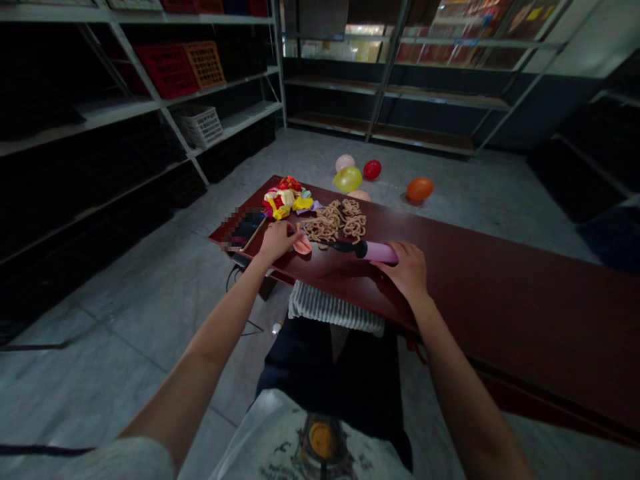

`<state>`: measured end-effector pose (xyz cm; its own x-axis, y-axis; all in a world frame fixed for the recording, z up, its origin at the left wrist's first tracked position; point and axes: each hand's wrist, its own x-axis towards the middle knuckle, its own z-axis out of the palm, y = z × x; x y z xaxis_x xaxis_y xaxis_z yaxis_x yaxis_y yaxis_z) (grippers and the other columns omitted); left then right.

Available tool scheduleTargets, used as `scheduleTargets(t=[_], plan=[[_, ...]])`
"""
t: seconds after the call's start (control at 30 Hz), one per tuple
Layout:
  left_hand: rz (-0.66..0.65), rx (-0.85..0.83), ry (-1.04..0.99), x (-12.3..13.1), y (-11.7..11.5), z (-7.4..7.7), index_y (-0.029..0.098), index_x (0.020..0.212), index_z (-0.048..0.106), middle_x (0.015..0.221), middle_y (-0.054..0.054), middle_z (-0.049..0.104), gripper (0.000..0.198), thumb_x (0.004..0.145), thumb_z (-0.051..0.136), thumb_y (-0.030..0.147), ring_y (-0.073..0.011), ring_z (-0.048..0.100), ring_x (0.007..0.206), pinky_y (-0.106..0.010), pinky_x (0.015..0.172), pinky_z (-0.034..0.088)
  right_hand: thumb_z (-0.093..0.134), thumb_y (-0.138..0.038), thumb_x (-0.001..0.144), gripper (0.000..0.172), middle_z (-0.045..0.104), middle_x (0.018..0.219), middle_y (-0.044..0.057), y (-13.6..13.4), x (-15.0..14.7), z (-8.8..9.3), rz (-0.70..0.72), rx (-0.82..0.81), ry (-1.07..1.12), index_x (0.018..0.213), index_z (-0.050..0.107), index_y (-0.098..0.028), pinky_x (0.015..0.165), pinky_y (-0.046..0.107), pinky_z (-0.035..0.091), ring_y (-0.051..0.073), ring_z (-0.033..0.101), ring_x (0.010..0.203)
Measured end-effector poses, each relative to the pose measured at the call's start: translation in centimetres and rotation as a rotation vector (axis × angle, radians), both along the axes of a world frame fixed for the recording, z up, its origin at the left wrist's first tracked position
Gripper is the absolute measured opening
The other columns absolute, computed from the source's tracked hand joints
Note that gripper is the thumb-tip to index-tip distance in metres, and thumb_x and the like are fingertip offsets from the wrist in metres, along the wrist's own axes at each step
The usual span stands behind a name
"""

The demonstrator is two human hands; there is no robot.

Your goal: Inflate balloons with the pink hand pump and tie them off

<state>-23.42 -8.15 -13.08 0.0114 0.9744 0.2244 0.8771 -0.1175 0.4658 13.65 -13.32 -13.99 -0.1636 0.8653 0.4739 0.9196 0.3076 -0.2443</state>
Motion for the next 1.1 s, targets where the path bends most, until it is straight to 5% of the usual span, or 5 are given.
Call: scheduleTargets(t=[0.23,0.53,0.77,0.9,1.1], plan=[[-0.056,0.022,-0.330,1.1,-0.8,-0.9,0.015,0.100,0.070,0.103,-0.010,0.073,0.023,0.095,0.060,0.035,-0.0247,0.065,0.097,-0.034,0.089,0.046,0.066,-0.070,0.078,0.064,0.071,0.115,0.018,0.9,-1.2,1.1,-0.120,-0.091,0.190,0.115,0.069,-0.017,0.094,0.045,0.043,0.033,0.062,0.104],[-0.457,-0.047,-0.608,7.7,-1.8,1.6,0.016,0.112,0.070,0.099,-0.008,0.071,0.028,0.098,0.052,0.032,-0.0210,0.066,0.088,-0.031,0.081,0.049,0.036,-0.088,0.083,0.077,0.076,0.083,0.007,1.4,-2.9,1.7,0.198,-0.730,1.402,0.107,0.070,-0.023,0.046,0.030,0.046,0.016,0.058,0.049],[-0.585,-0.085,-0.603,13.6,-1.4,1.2,0.014,0.116,0.059,0.100,-0.009,0.067,0.032,0.085,0.064,0.023,-0.0211,0.064,0.087,-0.033,0.079,0.050,0.048,-0.076,0.088,0.066,0.078,0.088,0.009,0.6,-3.5,0.8,0.304,-0.933,1.560,0.108,0.073,-0.018,0.071,0.032,0.060,0.020,0.073,0.074],[-0.710,-0.339,-0.641,13.3,0.0,2.1,0.014,0.111,0.059,0.085,-0.004,0.065,0.031,0.084,0.063,0.027,-0.0165,0.059,0.067,-0.027,0.059,0.046,0.057,-0.069,0.090,0.053,0.079,0.087,0.006,0.3,-3.4,-0.2,0.259,-0.906,1.587,0.101,0.073,-0.020,0.085,0.034,0.061,0.020,0.075,0.082],[-0.834,-0.348,-0.516,12.7,2.4,4.1,0.014,0.097,0.073,0.097,-0.009,0.072,0.024,0.084,0.059,0.029,-0.0218,0.066,0.087,-0.032,0.079,0.051,0.054,-0.065,0.094,0.051,0.079,0.100,0.007,0.7,-3.6,-0.1,0.275,-0.900,1.683,0.110,0.071,-0.019,0.091,0.038,0.061,0.021,0.076,0.089]])
